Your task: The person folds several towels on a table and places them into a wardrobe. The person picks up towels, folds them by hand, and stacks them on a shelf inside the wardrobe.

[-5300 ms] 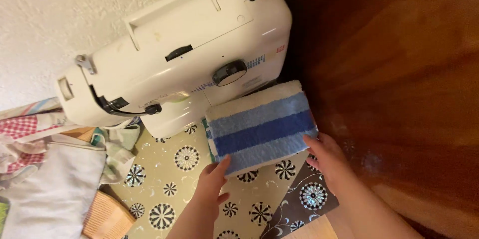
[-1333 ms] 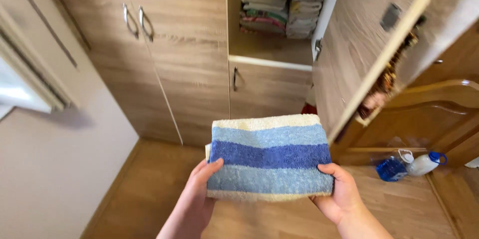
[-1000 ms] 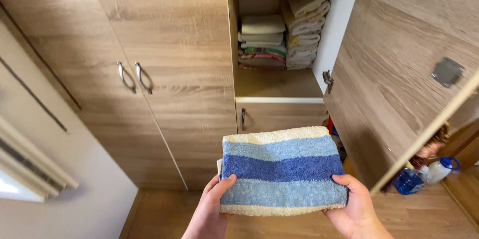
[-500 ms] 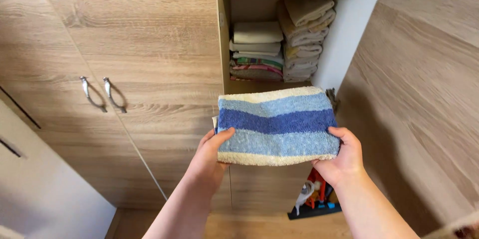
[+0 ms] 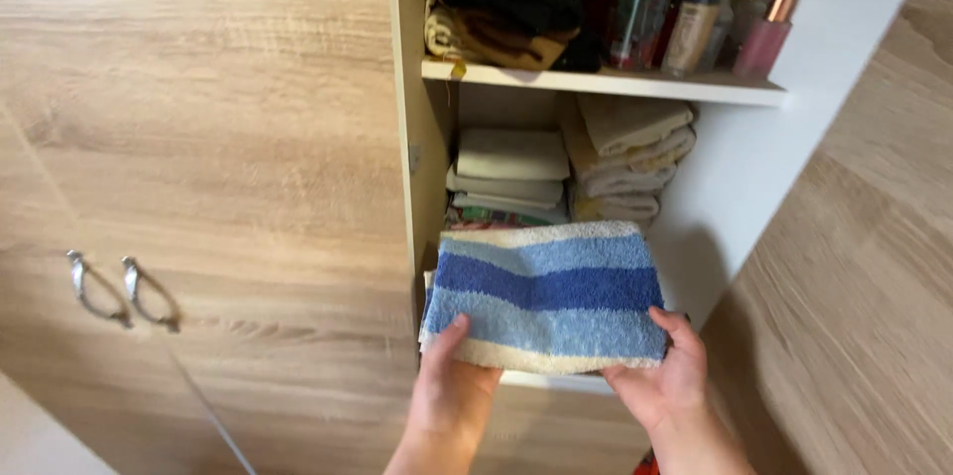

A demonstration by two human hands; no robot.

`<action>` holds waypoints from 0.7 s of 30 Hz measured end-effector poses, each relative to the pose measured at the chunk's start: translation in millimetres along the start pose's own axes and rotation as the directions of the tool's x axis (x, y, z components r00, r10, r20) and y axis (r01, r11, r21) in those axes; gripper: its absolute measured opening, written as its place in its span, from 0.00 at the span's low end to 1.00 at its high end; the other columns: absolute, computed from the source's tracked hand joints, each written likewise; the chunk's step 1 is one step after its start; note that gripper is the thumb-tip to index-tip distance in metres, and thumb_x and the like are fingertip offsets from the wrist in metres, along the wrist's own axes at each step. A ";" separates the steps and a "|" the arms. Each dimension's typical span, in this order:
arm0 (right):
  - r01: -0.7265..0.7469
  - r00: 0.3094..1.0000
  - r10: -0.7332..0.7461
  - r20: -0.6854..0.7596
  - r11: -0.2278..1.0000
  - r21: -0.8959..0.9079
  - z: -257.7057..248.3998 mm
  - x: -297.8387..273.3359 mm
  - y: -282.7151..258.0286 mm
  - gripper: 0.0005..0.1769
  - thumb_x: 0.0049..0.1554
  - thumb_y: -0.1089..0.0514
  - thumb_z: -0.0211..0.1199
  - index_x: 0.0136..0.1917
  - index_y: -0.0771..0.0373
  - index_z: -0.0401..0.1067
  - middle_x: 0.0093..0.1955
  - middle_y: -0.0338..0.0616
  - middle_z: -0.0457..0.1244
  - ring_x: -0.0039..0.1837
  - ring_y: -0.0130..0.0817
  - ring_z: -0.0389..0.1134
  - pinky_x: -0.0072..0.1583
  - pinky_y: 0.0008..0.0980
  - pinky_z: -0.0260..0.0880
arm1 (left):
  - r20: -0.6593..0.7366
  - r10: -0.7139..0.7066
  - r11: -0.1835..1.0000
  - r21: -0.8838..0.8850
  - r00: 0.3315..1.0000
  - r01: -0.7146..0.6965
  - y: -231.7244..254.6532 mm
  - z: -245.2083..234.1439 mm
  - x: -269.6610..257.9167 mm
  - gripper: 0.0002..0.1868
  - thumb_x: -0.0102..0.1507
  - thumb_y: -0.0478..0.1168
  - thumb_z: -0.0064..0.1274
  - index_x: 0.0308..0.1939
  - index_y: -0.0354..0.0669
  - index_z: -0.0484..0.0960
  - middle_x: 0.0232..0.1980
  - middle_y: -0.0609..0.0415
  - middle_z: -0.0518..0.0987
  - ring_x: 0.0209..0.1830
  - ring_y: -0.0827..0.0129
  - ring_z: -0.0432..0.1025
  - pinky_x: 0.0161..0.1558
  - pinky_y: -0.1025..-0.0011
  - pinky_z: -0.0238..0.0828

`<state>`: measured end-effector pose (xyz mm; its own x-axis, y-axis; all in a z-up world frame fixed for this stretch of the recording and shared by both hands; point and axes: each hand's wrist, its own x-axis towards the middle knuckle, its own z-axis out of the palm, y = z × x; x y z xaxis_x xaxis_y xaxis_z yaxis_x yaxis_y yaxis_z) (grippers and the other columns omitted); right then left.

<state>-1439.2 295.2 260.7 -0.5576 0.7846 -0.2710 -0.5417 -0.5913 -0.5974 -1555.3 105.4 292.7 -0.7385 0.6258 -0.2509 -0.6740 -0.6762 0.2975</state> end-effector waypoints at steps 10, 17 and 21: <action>0.091 0.965 -0.107 0.241 0.993 0.078 61.5 76.9 -11.0 0.23 0.48 0.41 0.59 0.56 0.48 0.73 0.55 0.41 0.68 0.58 0.46 0.67 0.59 0.54 0.62 | -0.113 -0.124 0.992 0.023 0.986 0.127 7.1 78.2 96.3 0.14 0.67 0.33 0.45 0.56 0.37 0.79 0.54 0.45 0.82 0.55 0.56 0.75 0.57 0.60 0.70; 0.131 0.984 -0.145 0.103 0.982 0.133 136.4 123.2 -0.6 0.38 0.44 0.46 0.57 0.70 0.50 0.65 0.67 0.45 0.64 0.68 0.45 0.63 0.71 0.55 0.61 | 0.004 -0.095 0.985 -0.142 0.995 0.095 8.5 105.3 171.6 0.23 0.68 0.37 0.38 0.67 0.46 0.74 0.66 0.45 0.78 0.65 0.56 0.71 0.67 0.53 0.66; 0.107 0.994 -0.113 0.015 0.969 0.224 150.8 174.7 2.9 0.24 0.49 0.59 0.61 0.60 0.50 0.68 0.60 0.43 0.68 0.62 0.41 0.68 0.68 0.45 0.68 | 0.023 -0.011 0.979 -0.203 1.000 0.015 17.7 125.6 181.0 0.24 0.69 0.40 0.36 0.68 0.44 0.74 0.68 0.49 0.77 0.68 0.59 0.70 0.71 0.58 0.64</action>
<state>-1633.0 402.5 325.4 -0.5025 0.8434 -0.1903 -0.7252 -0.5310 -0.4383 -1698.9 255.5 368.3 -0.7306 0.6419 -0.2328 -0.6746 -0.7313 0.1004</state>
